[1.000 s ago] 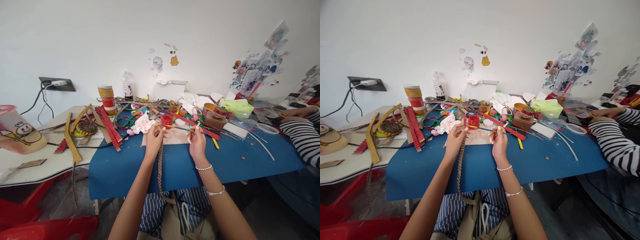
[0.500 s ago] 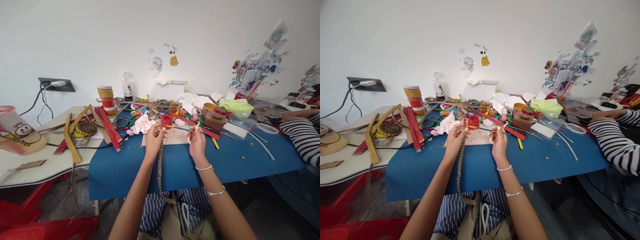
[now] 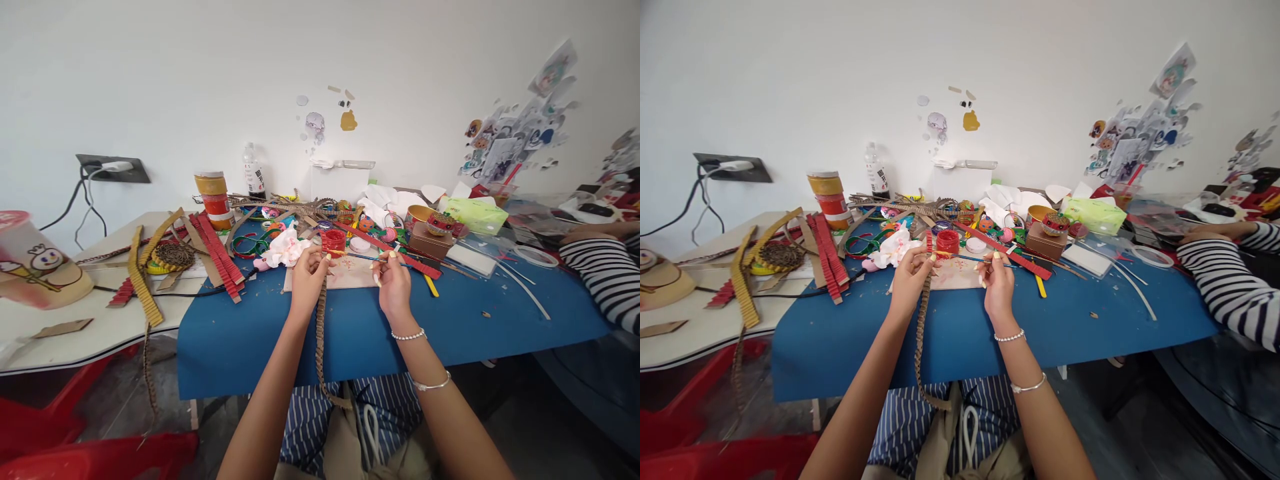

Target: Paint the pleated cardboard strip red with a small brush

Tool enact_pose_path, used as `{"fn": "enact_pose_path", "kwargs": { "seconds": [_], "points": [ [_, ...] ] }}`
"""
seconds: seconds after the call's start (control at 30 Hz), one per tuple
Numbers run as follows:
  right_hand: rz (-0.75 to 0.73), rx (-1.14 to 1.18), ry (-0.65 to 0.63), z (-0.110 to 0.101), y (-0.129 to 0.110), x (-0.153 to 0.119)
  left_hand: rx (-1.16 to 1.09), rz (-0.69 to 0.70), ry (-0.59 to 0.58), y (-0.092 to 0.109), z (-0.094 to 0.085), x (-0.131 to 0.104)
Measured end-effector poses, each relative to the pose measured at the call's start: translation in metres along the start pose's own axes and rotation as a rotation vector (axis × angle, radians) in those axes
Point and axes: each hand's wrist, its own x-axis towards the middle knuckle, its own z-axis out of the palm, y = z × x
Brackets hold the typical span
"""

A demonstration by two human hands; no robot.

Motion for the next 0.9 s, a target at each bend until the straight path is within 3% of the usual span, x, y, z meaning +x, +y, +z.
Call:
{"fn": "enact_pose_path", "kwargs": {
  "seconds": [0.9],
  "points": [
    [0.004,0.064,0.067,-0.0031,0.0014,0.0015,-0.009,-0.012,-0.009,0.0014,0.0002,-0.0012]
  ]
}}
